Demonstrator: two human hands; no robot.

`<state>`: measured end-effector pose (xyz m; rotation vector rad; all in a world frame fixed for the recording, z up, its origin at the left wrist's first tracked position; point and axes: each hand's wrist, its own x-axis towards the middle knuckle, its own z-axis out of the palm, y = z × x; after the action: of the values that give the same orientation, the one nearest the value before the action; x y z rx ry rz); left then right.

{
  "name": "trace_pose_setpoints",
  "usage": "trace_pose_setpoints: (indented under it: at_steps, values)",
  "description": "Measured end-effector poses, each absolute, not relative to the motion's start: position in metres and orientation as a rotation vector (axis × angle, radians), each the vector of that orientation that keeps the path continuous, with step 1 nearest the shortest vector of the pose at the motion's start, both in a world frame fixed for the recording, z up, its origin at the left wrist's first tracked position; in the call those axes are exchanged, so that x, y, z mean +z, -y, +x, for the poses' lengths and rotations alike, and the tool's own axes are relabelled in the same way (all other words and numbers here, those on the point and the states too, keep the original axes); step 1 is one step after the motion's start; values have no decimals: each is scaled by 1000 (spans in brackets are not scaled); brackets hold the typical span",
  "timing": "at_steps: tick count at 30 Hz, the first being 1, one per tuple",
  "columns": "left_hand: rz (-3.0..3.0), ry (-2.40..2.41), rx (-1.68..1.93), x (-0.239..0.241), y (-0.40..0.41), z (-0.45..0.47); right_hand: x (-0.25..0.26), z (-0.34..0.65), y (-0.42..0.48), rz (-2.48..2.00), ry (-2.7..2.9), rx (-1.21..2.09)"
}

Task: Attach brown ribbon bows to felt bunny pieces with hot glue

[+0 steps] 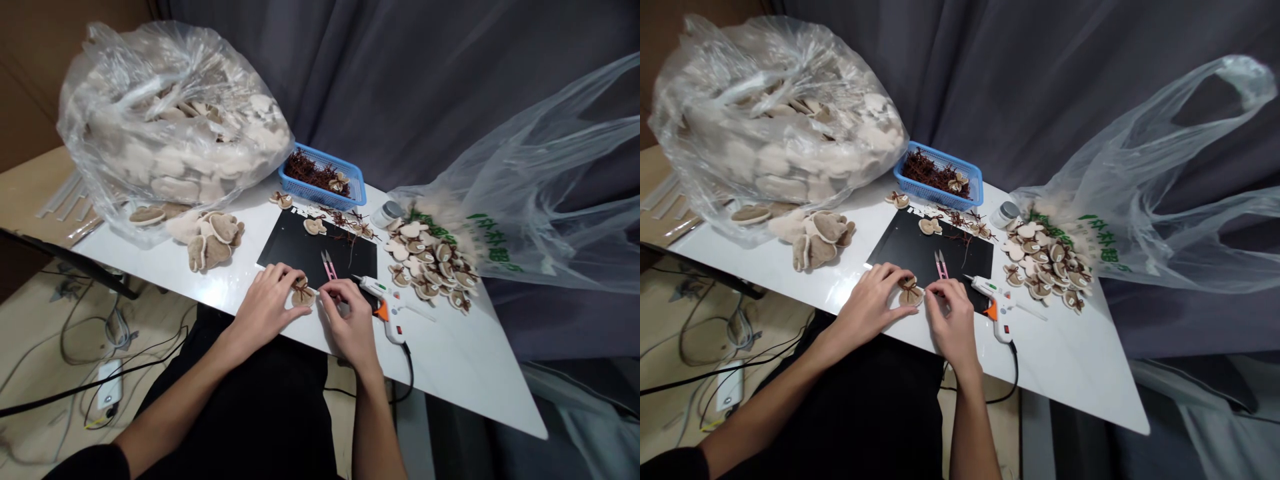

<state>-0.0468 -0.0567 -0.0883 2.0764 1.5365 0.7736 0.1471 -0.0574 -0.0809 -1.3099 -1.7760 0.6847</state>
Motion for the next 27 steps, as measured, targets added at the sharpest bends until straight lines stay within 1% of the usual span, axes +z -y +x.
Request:
trace_pose_setpoints:
  at_steps: [11,17,27]
  values:
    - [2097,-1527,798,-90,57,-47,-82,150,57,-1236,1694,855]
    - [2093,-1534,810,-89,58,-47,-84,153,58,-1266,1708,816]
    - [2106,-1475,844,-89,59,-48,-87,154,63,-1244,1703,856]
